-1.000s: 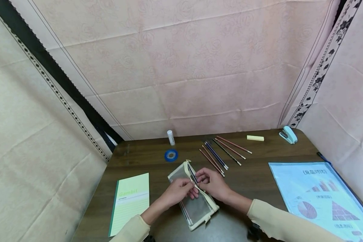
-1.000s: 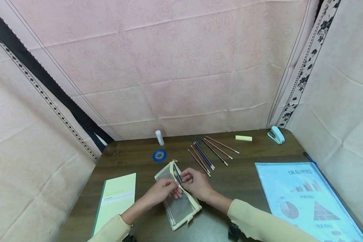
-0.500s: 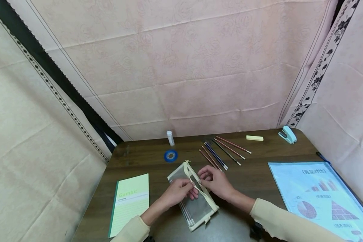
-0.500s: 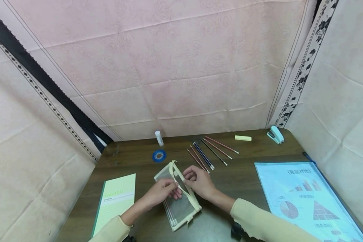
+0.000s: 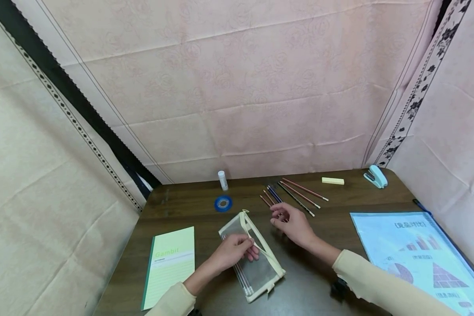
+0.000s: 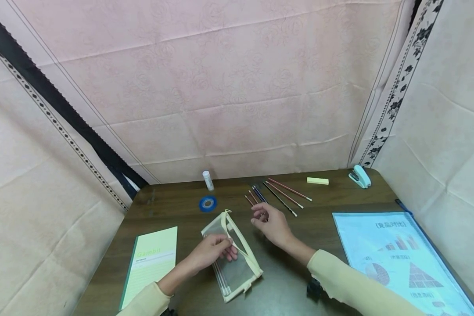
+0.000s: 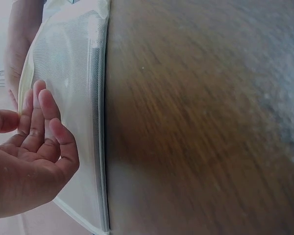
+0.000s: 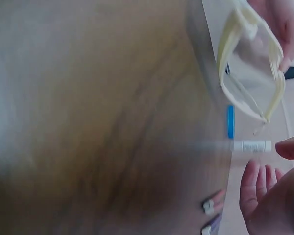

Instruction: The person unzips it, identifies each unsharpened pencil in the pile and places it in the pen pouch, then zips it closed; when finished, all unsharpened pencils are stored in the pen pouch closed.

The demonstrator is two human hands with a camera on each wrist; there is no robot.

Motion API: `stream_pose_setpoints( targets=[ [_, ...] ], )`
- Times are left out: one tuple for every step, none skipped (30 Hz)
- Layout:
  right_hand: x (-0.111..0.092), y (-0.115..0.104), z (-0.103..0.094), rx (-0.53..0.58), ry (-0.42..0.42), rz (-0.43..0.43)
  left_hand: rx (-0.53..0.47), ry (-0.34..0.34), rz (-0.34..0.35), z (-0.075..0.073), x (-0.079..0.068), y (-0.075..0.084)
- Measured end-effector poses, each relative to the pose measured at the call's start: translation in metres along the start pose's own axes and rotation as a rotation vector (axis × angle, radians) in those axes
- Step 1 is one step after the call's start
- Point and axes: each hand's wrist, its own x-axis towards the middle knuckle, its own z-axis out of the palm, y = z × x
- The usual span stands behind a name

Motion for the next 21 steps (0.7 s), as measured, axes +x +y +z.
stream_pose_setpoints(
  targets=[
    [0.002, 0.001, -0.003, -0.016, 0.012, -0.014, -0.002, 0.001, -0.001, 0.000, 0.000, 0.000],
    [0.004, 0.003, -0.006, -0.025, 0.024, -0.028, -0.006, 0.002, -0.002, 0.000, 0.000, 0.000],
    [0.006, 0.004, -0.009, -0.033, 0.036, -0.037, -0.007, 0.002, -0.003, 0.001, -0.001, 0.001],
    [0.009, 0.005, -0.012, -0.041, 0.050, -0.046, -0.010, 0.003, -0.002, 0.001, -0.001, 0.001],
    [0.011, 0.007, -0.015, -0.045, 0.063, -0.057, -0.012, 0.005, -0.001, 0.001, -0.001, 0.001],
    [0.014, 0.009, -0.017, -0.052, 0.078, -0.069, -0.012, 0.006, -0.003, 0.001, -0.001, 0.001],
    [0.016, 0.011, -0.020, -0.059, 0.093, -0.075, -0.014, 0.006, -0.003, 0.001, -0.001, 0.002],
    [0.019, 0.014, -0.023, -0.067, 0.106, -0.076, -0.015, 0.007, -0.003, 0.001, -0.001, 0.002],
    [0.021, 0.016, -0.026, -0.073, 0.117, -0.074, -0.015, 0.008, -0.005, 0.001, -0.001, 0.002],
    [0.024, 0.019, -0.028, -0.079, 0.127, -0.072, -0.015, 0.009, -0.006, 0.001, -0.002, 0.002],
    [0.026, 0.022, -0.031, -0.088, 0.135, -0.067, -0.014, 0.009, -0.007, 0.001, -0.002, 0.003],
    [0.028, 0.025, -0.033, -0.097, 0.141, -0.058, -0.014, 0.010, -0.008, 0.001, -0.002, 0.003],
    [0.030, 0.027, -0.036, -0.099, 0.141, -0.045, -0.013, 0.009, -0.007, 0.001, -0.002, 0.003],
    [0.032, 0.029, -0.038, -0.105, 0.142, -0.040, -0.010, 0.009, -0.007, 0.001, -0.002, 0.002],
    [0.034, 0.031, -0.041, -0.110, 0.142, -0.038, -0.010, 0.009, -0.006, 0.001, -0.002, 0.002],
    [0.036, 0.033, -0.043, -0.116, 0.141, -0.036, -0.009, 0.009, -0.004, 0.001, -0.002, 0.002],
    [0.038, 0.035, -0.045, -0.122, 0.139, -0.033, -0.009, 0.010, -0.004, 0.001, -0.002, 0.002],
    [0.040, 0.037, -0.047, -0.131, 0.137, -0.034, -0.009, 0.010, -0.004, 0.001, -0.001, 0.001],
    [0.043, 0.039, -0.049, -0.138, 0.136, -0.031, -0.008, 0.010, -0.004, 0.001, -0.001, 0.001],
    [0.045, 0.041, -0.051, -0.152, 0.138, -0.026, -0.006, 0.011, -0.006, 0.001, -0.001, 0.002],
    [0.048, 0.043, -0.053, -0.160, 0.142, -0.023, -0.003, 0.012, -0.008, 0.001, -0.001, 0.002]
  ],
)
